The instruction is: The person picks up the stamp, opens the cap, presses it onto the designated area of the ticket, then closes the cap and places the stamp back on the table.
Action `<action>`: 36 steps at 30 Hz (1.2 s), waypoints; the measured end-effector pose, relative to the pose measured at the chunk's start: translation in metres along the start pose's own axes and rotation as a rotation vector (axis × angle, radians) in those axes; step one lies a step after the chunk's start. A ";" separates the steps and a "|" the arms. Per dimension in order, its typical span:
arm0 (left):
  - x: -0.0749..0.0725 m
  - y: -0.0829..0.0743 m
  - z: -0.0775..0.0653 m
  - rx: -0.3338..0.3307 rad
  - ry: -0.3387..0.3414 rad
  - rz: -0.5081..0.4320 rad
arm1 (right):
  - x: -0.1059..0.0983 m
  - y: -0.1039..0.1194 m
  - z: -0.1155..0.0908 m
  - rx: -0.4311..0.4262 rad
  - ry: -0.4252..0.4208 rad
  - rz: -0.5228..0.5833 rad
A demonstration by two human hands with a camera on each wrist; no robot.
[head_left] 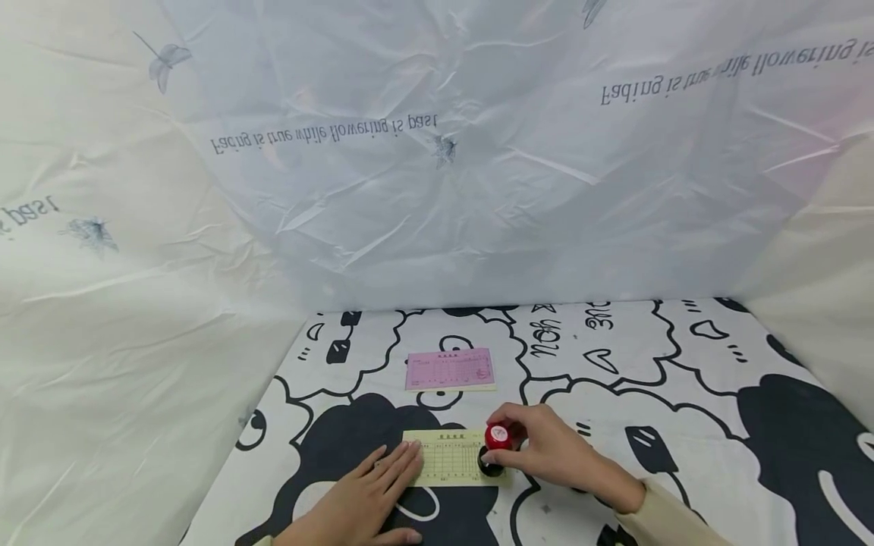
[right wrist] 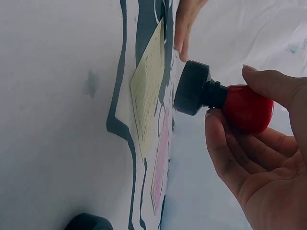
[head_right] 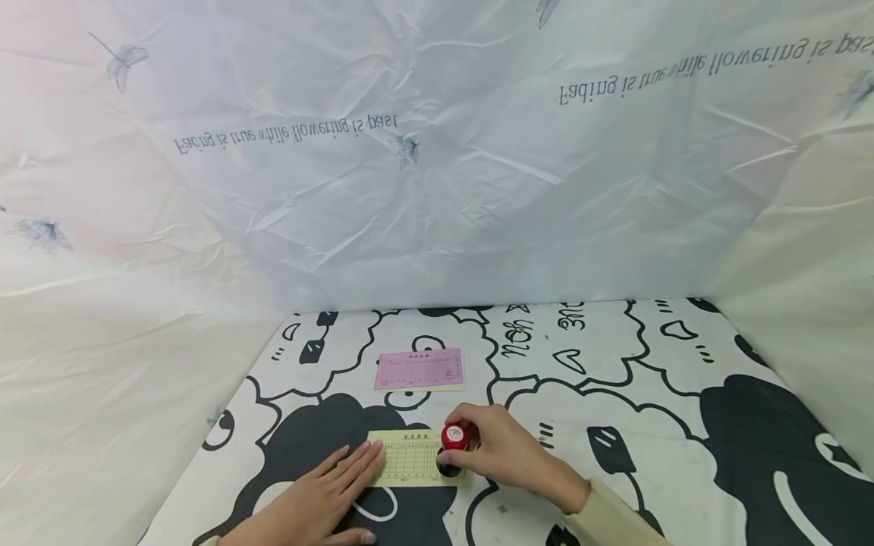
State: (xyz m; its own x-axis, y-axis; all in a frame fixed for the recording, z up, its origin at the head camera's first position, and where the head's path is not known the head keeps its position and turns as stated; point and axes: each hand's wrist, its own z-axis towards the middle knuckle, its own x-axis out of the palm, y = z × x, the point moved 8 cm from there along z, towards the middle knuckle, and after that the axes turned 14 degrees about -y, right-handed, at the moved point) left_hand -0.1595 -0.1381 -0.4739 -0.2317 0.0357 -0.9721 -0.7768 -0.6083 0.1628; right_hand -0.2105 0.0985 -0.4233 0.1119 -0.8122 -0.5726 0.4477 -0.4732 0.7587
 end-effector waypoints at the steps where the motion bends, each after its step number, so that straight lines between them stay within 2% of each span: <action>1: 0.000 -0.002 -0.003 0.028 -0.024 0.046 | 0.001 0.000 0.001 0.002 0.002 -0.003; 6: 0.001 -0.005 -0.014 0.126 -0.147 0.231 | 0.005 0.001 0.003 0.020 0.015 -0.012; 12: 0.010 -0.004 -0.028 0.194 -0.195 0.290 | 0.008 0.000 0.004 0.025 0.022 -0.019; 16: 0.013 -0.002 -0.032 0.200 -0.214 0.312 | 0.010 0.000 0.003 0.022 0.026 -0.011; 26: 0.016 -0.003 -0.030 0.173 -0.147 0.264 | 0.014 -0.004 -0.001 0.011 0.034 0.005; 36: 0.015 -0.003 -0.027 0.142 -0.082 0.204 | 0.016 -0.008 -0.002 0.006 0.043 -0.033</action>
State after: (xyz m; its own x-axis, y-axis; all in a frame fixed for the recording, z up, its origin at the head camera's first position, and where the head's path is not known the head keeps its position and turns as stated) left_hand -0.1448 -0.1570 -0.4932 -0.4340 -0.0085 -0.9009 -0.7823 -0.4924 0.3815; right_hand -0.2106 0.0906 -0.4394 0.1350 -0.7808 -0.6100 0.4467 -0.5016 0.7409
